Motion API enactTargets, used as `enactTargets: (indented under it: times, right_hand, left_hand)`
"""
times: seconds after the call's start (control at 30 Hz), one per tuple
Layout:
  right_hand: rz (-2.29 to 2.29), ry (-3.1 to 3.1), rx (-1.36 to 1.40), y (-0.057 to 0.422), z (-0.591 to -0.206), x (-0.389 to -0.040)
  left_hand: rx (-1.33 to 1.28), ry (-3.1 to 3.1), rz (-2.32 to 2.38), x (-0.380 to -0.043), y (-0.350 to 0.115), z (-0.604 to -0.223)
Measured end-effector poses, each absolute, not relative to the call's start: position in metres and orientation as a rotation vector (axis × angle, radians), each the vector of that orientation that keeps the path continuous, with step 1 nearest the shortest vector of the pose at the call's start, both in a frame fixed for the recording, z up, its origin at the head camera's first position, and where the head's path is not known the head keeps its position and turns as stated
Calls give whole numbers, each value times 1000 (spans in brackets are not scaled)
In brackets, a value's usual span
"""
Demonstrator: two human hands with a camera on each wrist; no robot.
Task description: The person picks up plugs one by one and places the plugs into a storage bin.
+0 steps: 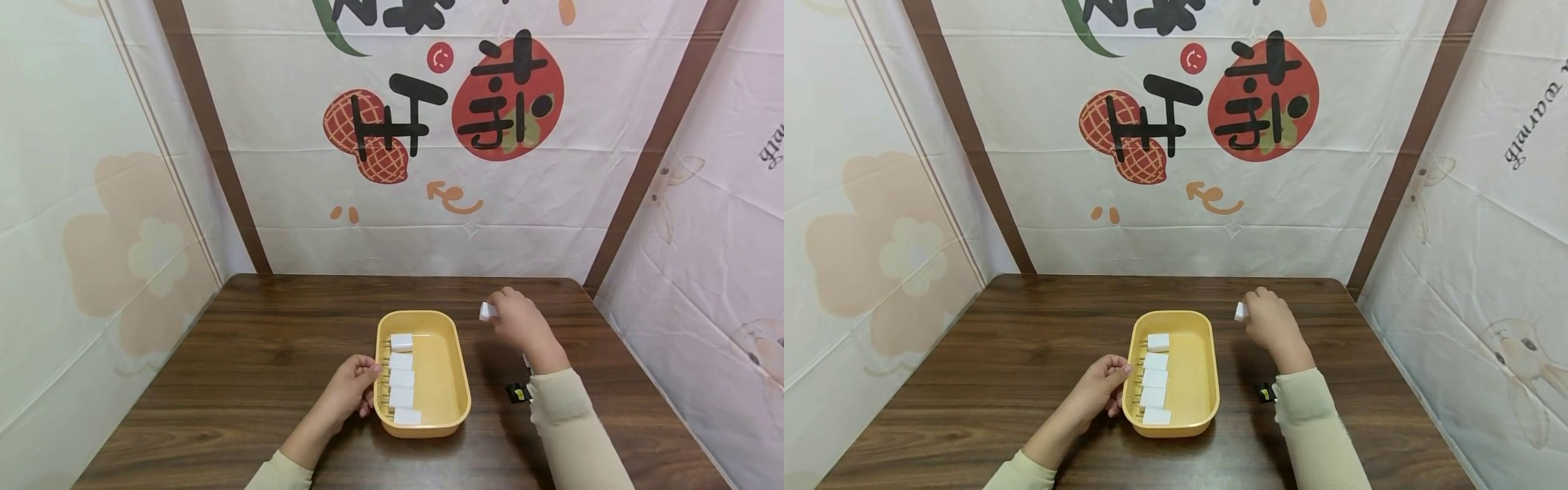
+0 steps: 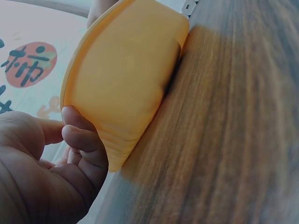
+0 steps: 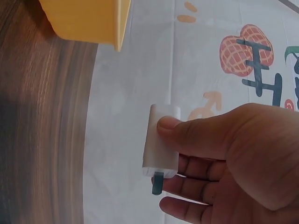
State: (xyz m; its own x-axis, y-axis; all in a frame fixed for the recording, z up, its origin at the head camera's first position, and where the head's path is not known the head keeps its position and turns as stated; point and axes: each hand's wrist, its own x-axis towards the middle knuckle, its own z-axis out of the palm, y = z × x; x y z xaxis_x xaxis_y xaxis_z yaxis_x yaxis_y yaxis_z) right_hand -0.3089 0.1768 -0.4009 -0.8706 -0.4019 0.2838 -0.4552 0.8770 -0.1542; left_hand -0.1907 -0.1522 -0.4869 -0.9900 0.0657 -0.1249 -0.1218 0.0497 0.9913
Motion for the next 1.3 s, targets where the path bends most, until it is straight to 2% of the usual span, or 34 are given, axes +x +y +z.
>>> enactTargets:
  times: [1.3]
  right_hand:
    - [280,-2647,987,117,-413,-291]
  left_hand:
    - [-62,2181,2076,-190,-153,-486]
